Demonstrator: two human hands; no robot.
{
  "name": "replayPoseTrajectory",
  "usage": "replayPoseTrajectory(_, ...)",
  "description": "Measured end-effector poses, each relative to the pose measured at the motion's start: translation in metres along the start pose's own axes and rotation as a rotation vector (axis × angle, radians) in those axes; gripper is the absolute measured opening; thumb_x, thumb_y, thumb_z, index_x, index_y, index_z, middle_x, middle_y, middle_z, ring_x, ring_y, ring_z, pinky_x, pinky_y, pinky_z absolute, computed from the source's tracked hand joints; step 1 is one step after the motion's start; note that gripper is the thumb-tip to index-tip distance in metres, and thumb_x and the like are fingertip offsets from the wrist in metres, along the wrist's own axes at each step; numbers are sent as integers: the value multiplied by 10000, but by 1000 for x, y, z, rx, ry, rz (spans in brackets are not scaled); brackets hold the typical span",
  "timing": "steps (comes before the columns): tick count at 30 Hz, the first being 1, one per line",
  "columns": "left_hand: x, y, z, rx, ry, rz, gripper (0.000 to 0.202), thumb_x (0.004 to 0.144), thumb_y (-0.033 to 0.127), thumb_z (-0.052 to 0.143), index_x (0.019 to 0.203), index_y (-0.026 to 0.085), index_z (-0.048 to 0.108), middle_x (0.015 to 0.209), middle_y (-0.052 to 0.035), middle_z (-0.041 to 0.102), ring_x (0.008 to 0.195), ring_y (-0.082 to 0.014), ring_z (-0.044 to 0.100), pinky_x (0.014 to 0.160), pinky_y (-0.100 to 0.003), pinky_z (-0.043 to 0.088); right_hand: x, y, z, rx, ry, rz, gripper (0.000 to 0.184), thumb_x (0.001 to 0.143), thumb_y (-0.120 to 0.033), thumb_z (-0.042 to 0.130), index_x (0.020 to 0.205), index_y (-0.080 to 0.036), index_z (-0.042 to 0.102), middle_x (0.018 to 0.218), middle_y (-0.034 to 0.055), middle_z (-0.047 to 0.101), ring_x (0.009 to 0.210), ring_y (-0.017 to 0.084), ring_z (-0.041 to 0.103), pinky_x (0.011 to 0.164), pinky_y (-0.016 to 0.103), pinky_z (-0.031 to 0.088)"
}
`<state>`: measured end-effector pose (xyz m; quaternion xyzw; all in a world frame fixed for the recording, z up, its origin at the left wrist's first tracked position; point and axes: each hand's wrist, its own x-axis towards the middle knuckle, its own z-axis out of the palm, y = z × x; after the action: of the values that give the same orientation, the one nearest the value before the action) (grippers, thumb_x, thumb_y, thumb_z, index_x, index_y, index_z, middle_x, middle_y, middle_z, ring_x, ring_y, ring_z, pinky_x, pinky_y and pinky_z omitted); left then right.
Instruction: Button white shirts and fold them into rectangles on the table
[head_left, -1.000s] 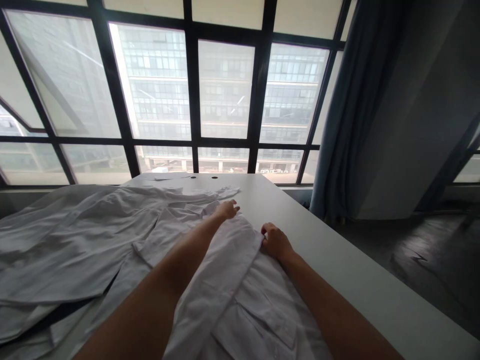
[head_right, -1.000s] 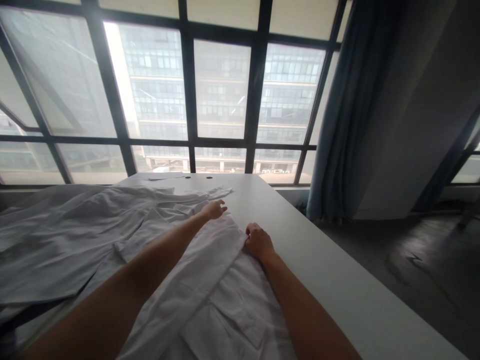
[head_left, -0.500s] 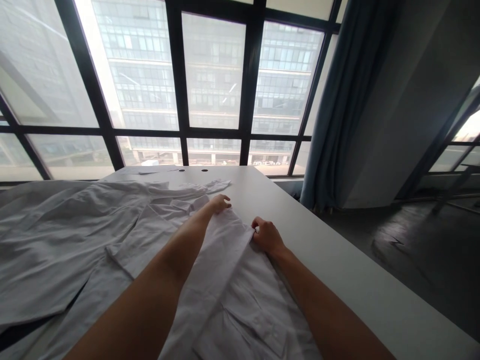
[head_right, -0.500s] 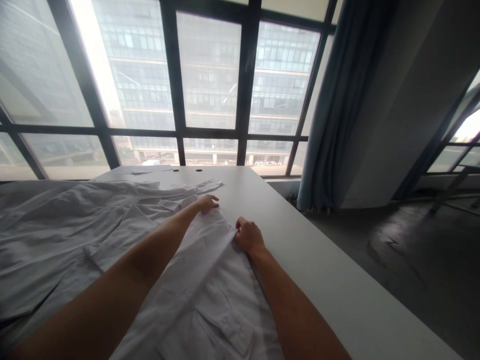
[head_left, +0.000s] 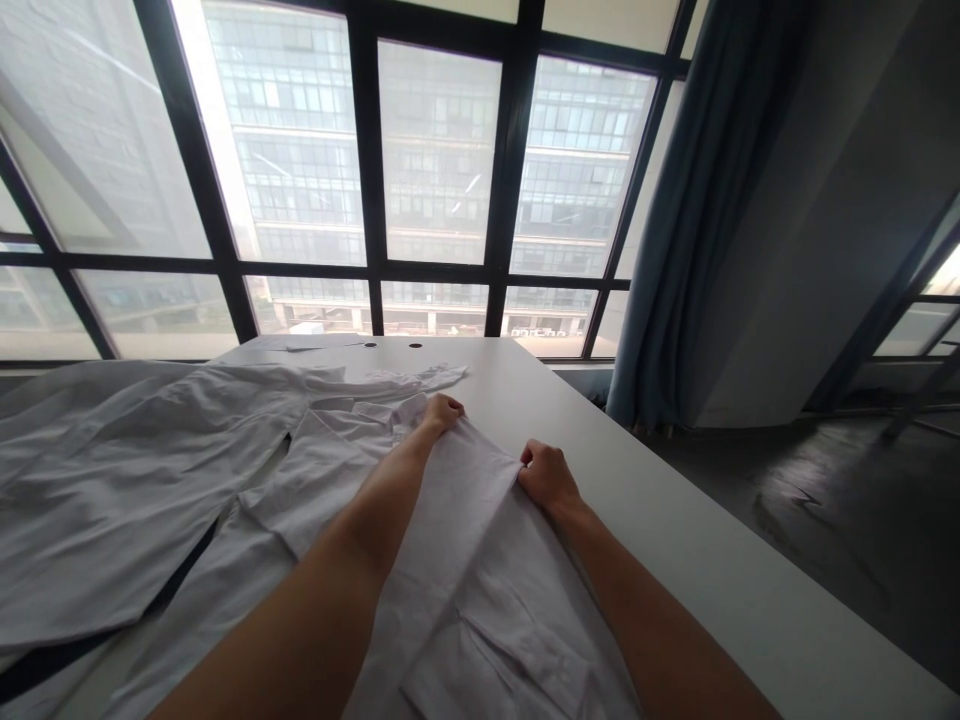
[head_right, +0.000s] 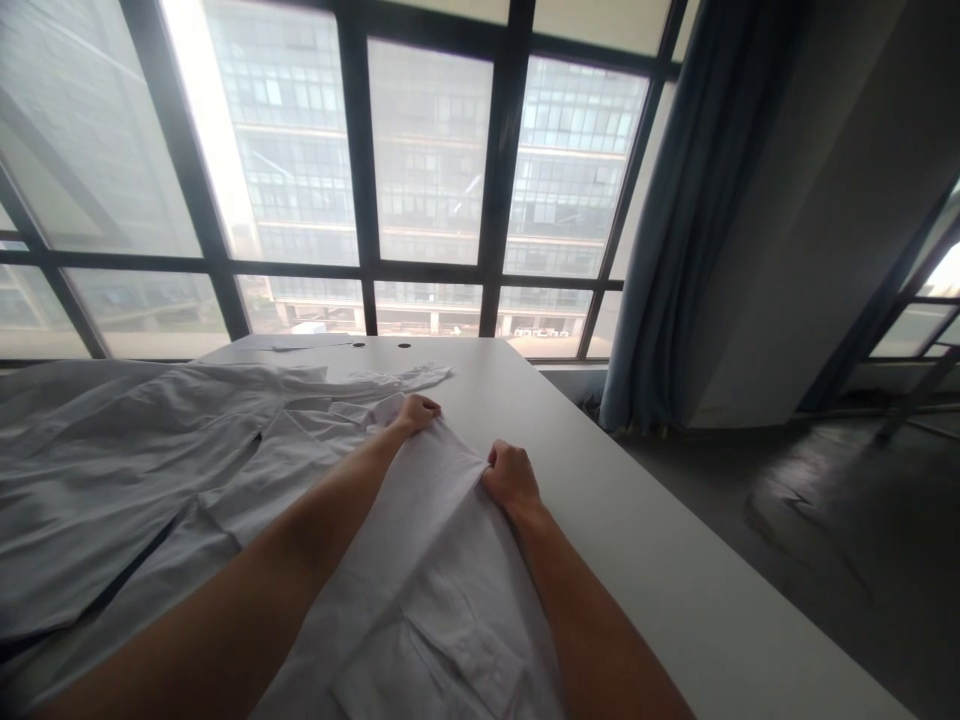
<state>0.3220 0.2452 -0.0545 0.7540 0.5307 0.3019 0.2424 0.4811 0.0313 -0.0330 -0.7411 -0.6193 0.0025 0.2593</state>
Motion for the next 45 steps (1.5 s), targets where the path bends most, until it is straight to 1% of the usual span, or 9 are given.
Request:
replayPoseTrajectory(8,-10,8,-14,99,-119,126,409,886,298,619,1244,101,645,1191,-141,689,1046,-228,665,918,-262,482,-10,4,-19,-202,-134,-7,190,761,-112,552,789,-179,727,908,93,733,827,209,663,696,261,431)
replayPoseTrajectory(12,-39,3,-40,182,-238,276,511,911,345,577,1384,159,519,1357,-122,585,1202,-245,584,1020,-305,434,-19,-14,-21,-218,16,-65,242,846,-173,496,960,-166,709,1054,104,708,925,222,652,742,275,458)
replayPoseTrajectory(16,-87,-19,-82,298,-317,411,480,929,372,537,1370,184,530,1434,-95,515,1328,-260,465,1122,-363,329,-26,-32,-11,-112,68,-235,369,903,-287,495,1227,-153,613,1231,105,651,1136,223,574,925,291,434)
replayPoseTrajectory(20,-130,-58,-143,576,-309,484,467,951,412,481,1360,192,532,1458,-106,486,1356,-282,427,1144,-435,281,-11,-34,-2,-58,-119,-129,472,905,-506,504,1192,-156,640,1162,114,689,1057,245,630,895,320,456)
replayPoseTrajectory(23,-149,-92,-187,649,-268,358,488,953,440,453,1374,201,519,1473,-104,468,1372,-276,405,1143,-430,275,15,-36,2,-63,-224,-44,635,862,-655,489,1192,-133,641,1145,143,694,1017,260,652,838,324,482)
replayPoseTrajectory(27,-162,-134,-221,718,-193,124,604,935,495,434,1428,146,446,1532,-167,351,1417,-317,320,1138,-484,249,52,-51,14,-177,-285,43,568,856,-574,556,1192,-126,648,1218,172,660,1124,292,613,885,351,476)
replayPoseTrajectory(31,-168,-159,-221,715,-140,41,641,959,529,340,1464,138,388,1577,-168,245,1456,-311,226,1138,-504,234,81,-70,38,-184,-280,176,511,865,-527,561,1146,-116,679,1226,202,651,1140,314,611,892,384,485)
replayPoseTrajectory(36,-175,-164,-208,703,-93,36,609,985,498,285,1474,148,381,1582,-138,243,1463,-295,212,1148,-517,218,114,-82,65,-156,-232,197,436,853,-450,588,1139,-137,690,1217,188,662,1122,291,628,872,344,498)
replayPoseTrajectory(45,-177,-166,-207,667,-36,51,564,983,483,332,1447,177,422,1564,-120,301,1449,-278,260,1153,-519,221,153,-57,80,-184,-194,227,316,881,-307,541,1069,-122,714,1110,196,702,1058,263,660,814,291,498)
